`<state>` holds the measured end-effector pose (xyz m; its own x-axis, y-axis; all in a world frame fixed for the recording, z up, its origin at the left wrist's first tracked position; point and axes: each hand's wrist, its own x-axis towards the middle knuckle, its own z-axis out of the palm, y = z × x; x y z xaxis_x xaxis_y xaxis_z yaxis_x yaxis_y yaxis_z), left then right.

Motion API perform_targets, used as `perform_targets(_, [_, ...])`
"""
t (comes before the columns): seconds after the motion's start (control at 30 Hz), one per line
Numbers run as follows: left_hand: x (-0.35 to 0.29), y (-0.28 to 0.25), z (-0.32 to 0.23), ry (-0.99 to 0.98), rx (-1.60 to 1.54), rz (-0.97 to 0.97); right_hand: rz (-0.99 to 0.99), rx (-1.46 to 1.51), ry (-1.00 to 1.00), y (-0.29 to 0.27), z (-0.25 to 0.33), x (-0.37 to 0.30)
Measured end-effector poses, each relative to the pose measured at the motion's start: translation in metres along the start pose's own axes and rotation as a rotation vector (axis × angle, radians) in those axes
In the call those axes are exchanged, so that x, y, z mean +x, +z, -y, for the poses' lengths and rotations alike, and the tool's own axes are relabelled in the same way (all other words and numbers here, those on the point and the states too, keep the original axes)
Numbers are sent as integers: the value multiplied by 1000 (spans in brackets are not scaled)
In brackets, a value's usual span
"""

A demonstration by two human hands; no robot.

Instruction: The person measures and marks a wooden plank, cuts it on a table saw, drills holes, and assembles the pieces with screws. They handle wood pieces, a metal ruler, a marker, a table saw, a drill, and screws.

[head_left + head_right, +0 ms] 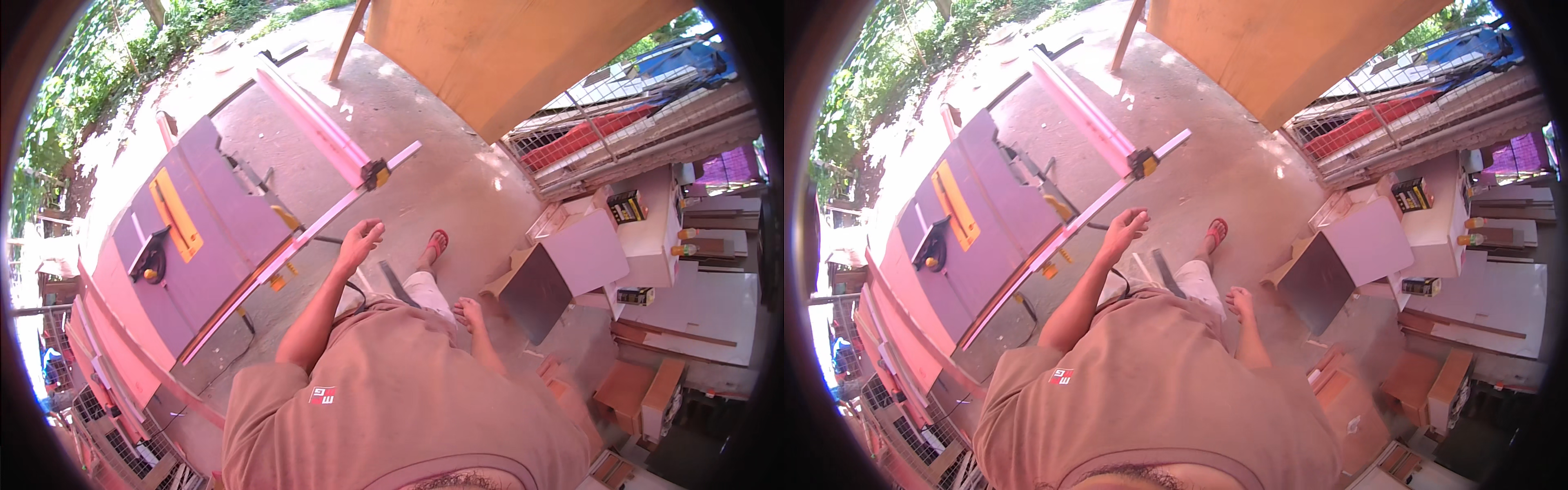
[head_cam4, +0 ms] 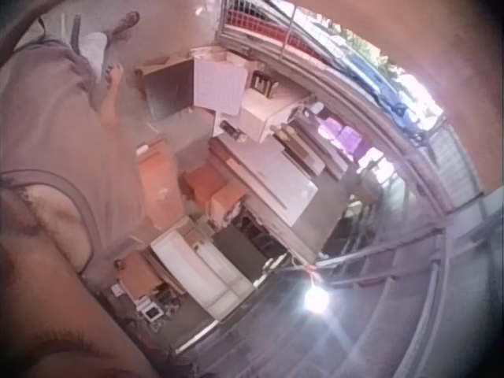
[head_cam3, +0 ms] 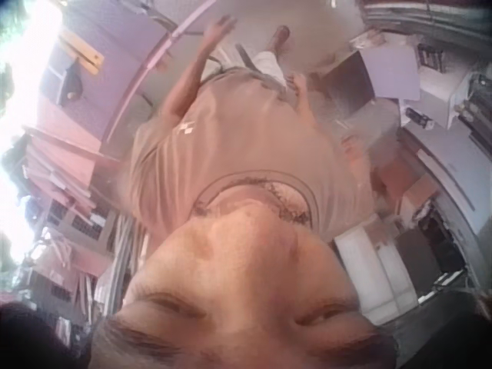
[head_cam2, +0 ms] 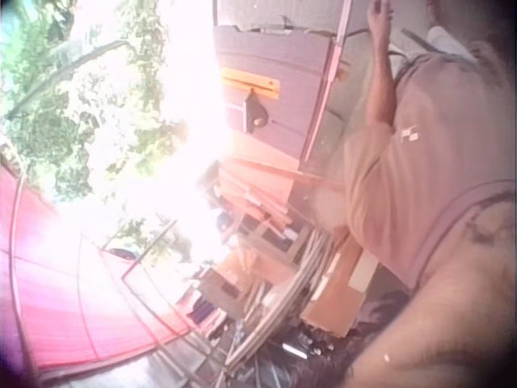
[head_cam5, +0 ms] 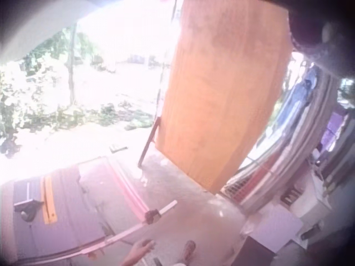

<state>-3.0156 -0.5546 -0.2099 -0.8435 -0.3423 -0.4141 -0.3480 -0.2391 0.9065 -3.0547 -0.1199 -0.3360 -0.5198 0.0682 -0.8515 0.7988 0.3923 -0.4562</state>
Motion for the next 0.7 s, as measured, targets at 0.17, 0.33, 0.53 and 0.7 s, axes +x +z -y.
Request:
perform_targets(0.17, [107, 50, 8, -214, -641, -325, -29, 0, -31, -53, 87, 109])
perform_targets(0.33, [144, 89, 22, -190, -843, -848, -19, -120, -85, -136, 206, 197])
perform_targets(0.53, [153, 115, 25, -93, -1169, -1039, 107, -547, -133, -174, 401, 275])
perform_targets(0.7, [173, 139, 27, 13, -1183, -1168, 139, -429, -412, -95, 558, 352])
